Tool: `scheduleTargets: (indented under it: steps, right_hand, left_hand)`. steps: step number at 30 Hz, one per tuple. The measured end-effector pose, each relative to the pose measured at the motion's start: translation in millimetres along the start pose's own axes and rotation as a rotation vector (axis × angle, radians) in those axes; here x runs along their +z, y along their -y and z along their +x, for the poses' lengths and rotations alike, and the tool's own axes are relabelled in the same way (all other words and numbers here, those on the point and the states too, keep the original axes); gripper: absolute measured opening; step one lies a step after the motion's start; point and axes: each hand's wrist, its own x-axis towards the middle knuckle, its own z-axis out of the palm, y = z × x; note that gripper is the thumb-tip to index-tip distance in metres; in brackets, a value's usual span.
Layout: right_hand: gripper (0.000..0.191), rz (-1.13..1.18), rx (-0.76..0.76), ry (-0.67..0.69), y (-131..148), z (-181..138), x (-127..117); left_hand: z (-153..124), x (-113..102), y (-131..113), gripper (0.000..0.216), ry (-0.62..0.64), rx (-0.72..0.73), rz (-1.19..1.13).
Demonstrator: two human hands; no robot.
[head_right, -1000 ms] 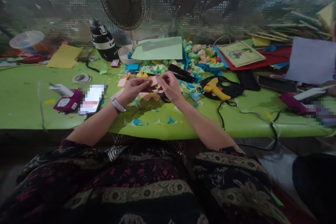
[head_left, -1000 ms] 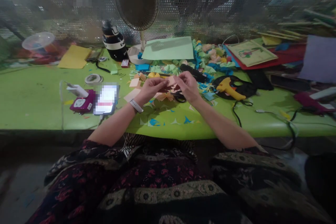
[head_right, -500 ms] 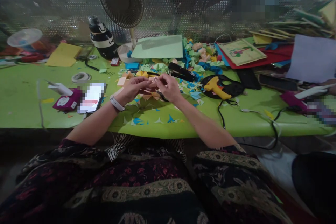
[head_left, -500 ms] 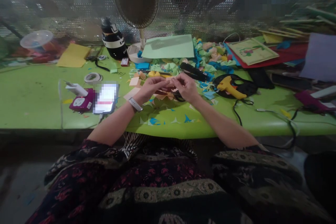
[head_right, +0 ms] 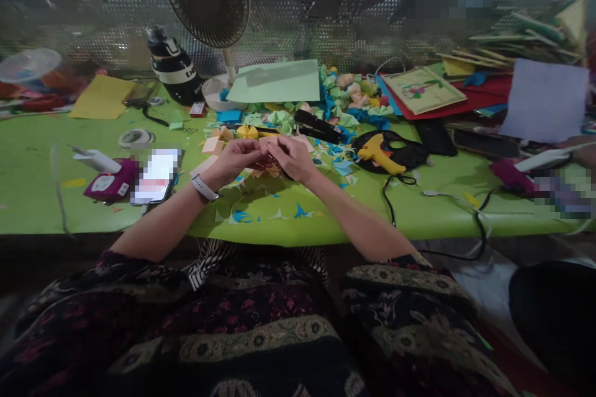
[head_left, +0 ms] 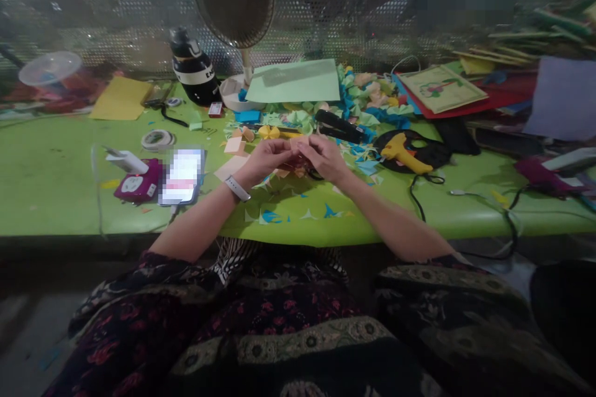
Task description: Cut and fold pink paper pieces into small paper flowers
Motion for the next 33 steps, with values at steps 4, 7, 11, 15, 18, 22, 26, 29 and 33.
scheduleTargets:
  steps: [4,7,11,15,18,22,26,29,33]
  right_hand:
    - [0.052,0.007,-0.023,-0.005,2.4,0.4,-0.9]
    - [0.053,0.017,-0.049,0.003,3.8,0.5,-1.3]
    - [0.053,0.036,-0.051,0.002,3.2,-0.4,-0.8]
    - [0.052,0.075,-0.026,0.007,1.1,-1.6,-0.1]
    - [0.053,0.1,0.026,0.021,0.2,-1.0,-0.5]
    - [0.058,0.076,0.008,0.058,0.2,1.3,-1.8]
    - [0.058,0.08,-0.01,0.08,0.9,1.9,-3.3]
    - [0.057,0.058,-0.022,0.092,1.4,1.5,-3.8]
    - [0.058,-0.001,-0.069,0.091,1.9,2.1,-3.1]
  left_hand:
    - [0.1,-1.3,-0.1,0.032,-0.012,0.007,0.005]
    - [0.4,-4.4,0.6,0.033,-0.001,0.009,-0.019]
    - [-0.1,-7.5,-0.6,0.037,0.029,-0.038,-0.023]
    - [-0.2,-5.0,-2.6,0.046,0.035,0.018,0.049]
    - [0.5,-1.6,-2.9,0.049,0.0,0.061,0.102]
    - [1.1,0.4,-3.3,0.05,-0.023,0.084,0.121]
    - [-0.3,1.3,-5.4,0.042,-0.03,0.084,0.138]
    - [-0.7,2.3,-5.2,0.036,-0.061,0.093,0.129]
    - [2.5,2.9,-1.5,0.037,-0.119,0.113,0.125]
